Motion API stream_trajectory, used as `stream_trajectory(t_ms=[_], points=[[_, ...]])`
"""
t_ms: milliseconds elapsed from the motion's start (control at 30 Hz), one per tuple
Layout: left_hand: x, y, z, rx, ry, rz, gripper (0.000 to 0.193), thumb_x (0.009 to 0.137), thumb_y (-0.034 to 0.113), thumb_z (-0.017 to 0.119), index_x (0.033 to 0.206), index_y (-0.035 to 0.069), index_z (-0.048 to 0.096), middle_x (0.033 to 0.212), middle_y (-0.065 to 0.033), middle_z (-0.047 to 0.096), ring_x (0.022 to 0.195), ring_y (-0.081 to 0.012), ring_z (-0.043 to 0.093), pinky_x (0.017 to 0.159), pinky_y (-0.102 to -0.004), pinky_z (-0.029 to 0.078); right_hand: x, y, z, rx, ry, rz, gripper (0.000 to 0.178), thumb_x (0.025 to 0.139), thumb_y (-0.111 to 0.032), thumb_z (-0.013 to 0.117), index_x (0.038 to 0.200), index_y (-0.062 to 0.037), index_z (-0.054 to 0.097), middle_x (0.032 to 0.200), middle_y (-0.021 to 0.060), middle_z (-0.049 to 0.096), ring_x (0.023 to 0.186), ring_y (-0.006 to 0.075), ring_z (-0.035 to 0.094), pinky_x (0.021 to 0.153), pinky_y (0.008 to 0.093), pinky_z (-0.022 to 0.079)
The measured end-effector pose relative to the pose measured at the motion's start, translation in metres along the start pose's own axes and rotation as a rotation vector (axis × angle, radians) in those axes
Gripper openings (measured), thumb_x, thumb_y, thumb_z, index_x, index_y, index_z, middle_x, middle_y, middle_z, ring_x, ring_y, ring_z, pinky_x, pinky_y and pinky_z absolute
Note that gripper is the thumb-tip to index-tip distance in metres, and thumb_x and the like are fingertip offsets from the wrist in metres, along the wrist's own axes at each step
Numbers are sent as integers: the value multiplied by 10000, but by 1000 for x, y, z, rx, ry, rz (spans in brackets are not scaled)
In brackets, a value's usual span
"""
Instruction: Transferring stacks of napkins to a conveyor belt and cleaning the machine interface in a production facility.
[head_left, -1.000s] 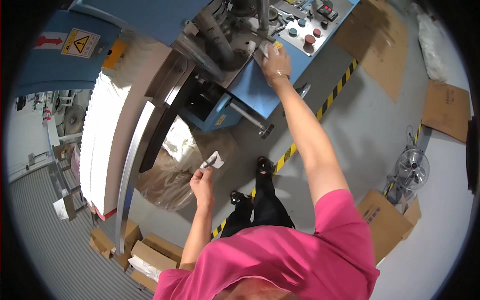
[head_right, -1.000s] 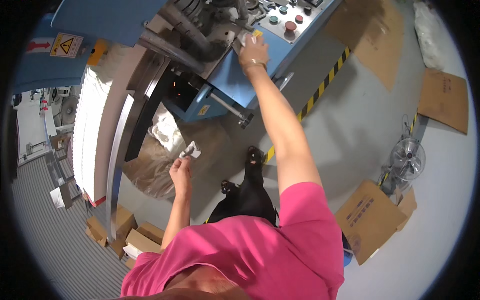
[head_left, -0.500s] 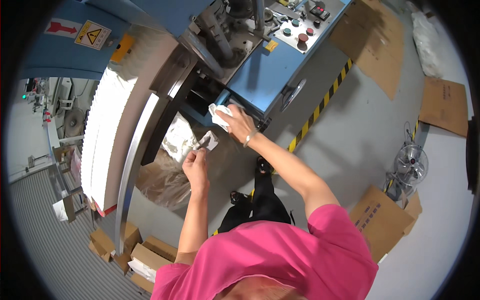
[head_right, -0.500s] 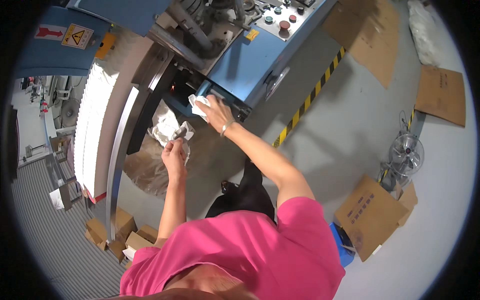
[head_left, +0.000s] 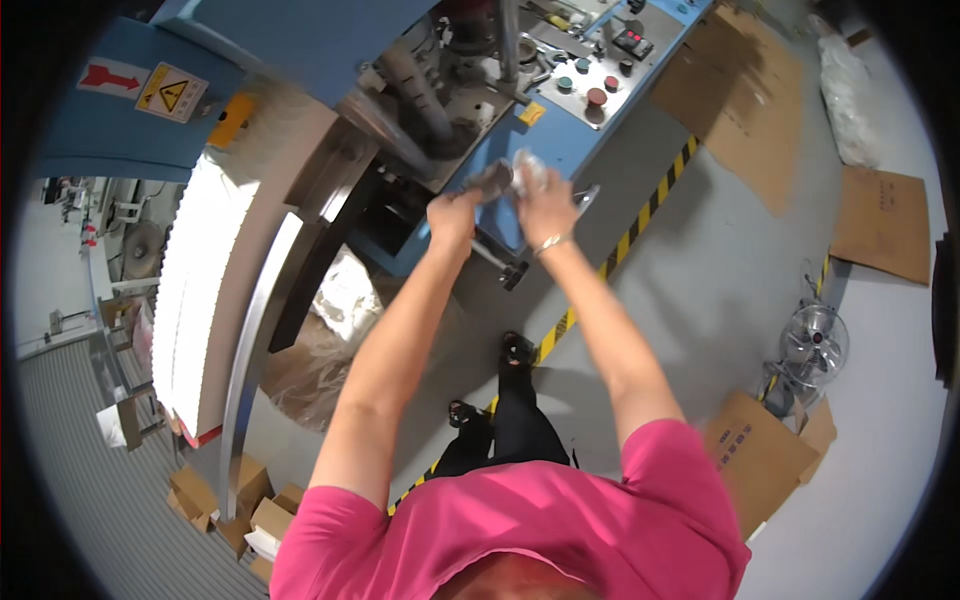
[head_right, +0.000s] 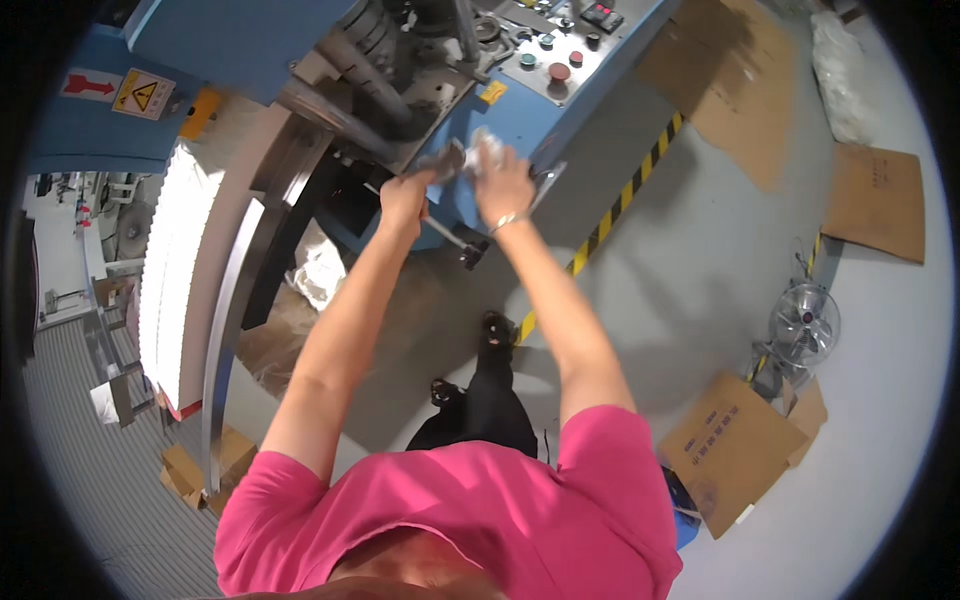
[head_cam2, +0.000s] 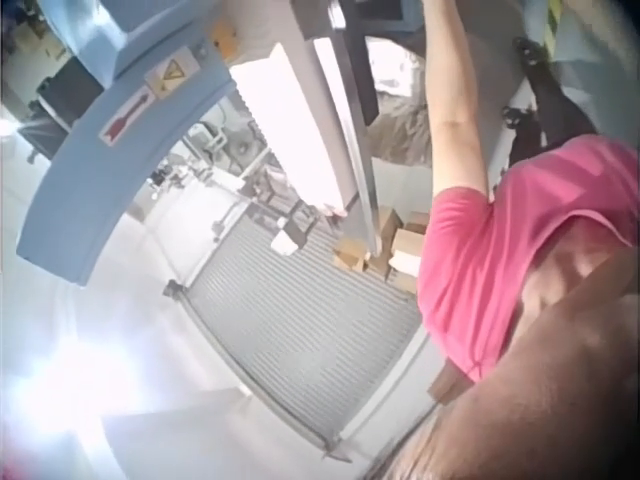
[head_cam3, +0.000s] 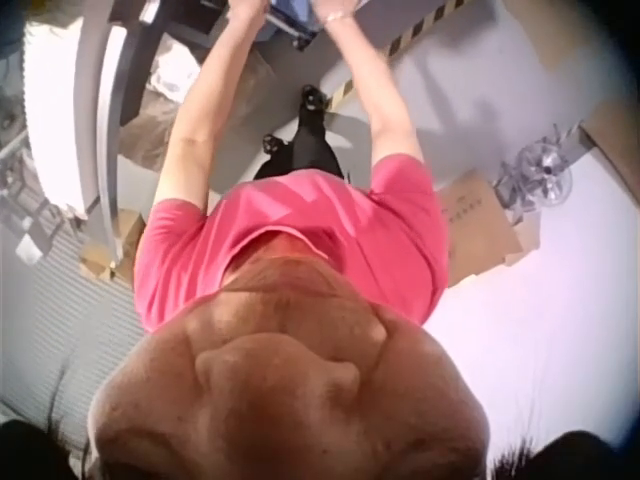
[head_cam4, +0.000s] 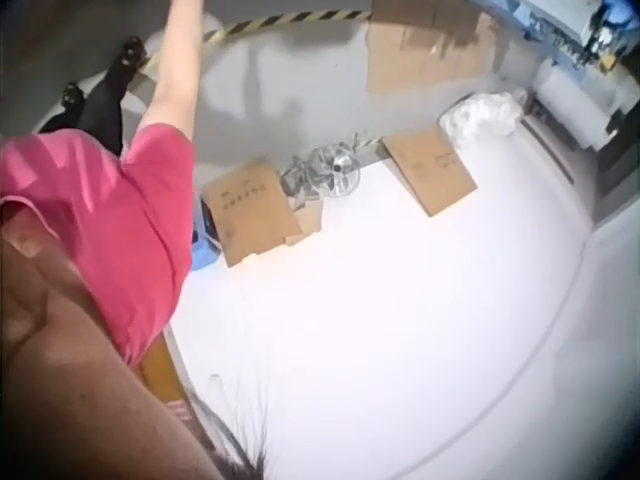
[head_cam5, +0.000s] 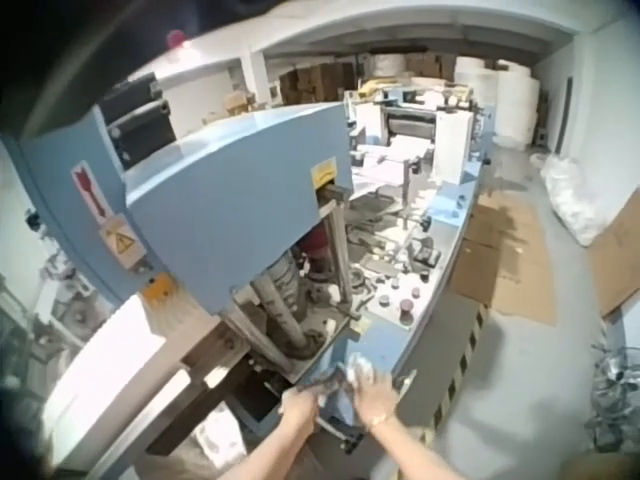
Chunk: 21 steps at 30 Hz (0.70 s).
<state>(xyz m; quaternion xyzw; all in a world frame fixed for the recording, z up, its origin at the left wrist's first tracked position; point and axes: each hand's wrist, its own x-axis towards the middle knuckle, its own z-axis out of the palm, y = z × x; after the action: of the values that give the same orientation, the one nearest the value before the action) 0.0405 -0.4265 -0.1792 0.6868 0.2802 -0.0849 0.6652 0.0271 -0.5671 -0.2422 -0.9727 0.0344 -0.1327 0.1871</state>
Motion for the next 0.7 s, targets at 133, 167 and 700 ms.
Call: stream_trajectory(t_ms=[133,167,700], points=[[78,-22,46,95,10,61,196,682,159,649,603,4,559,513,-67,496,428,-196,466,416,-352,337,-38,-27,-7,37,-17,-82,427,728,-178,627,1143,-184,528,1071,117,477,895,315,502,626,379,527],[94,-28,55,81,97,108,189,706,125,663,601,35,534,493,-49,454,365,-161,406,350,-317,288,-42,-33,-5,54,5,-133,356,729,-178,629,1077,-155,558,1054,113,485,874,301,514,604,372,528],[-95,-54,-81,510,-20,373,372,854,297,557,1026,-31,589,820,-172,640,754,-213,615,699,-321,468,64,51,-23,238,66,199,405,756,-212,581,1160,-238,569,1076,168,498,884,351,566,760,412,486]])
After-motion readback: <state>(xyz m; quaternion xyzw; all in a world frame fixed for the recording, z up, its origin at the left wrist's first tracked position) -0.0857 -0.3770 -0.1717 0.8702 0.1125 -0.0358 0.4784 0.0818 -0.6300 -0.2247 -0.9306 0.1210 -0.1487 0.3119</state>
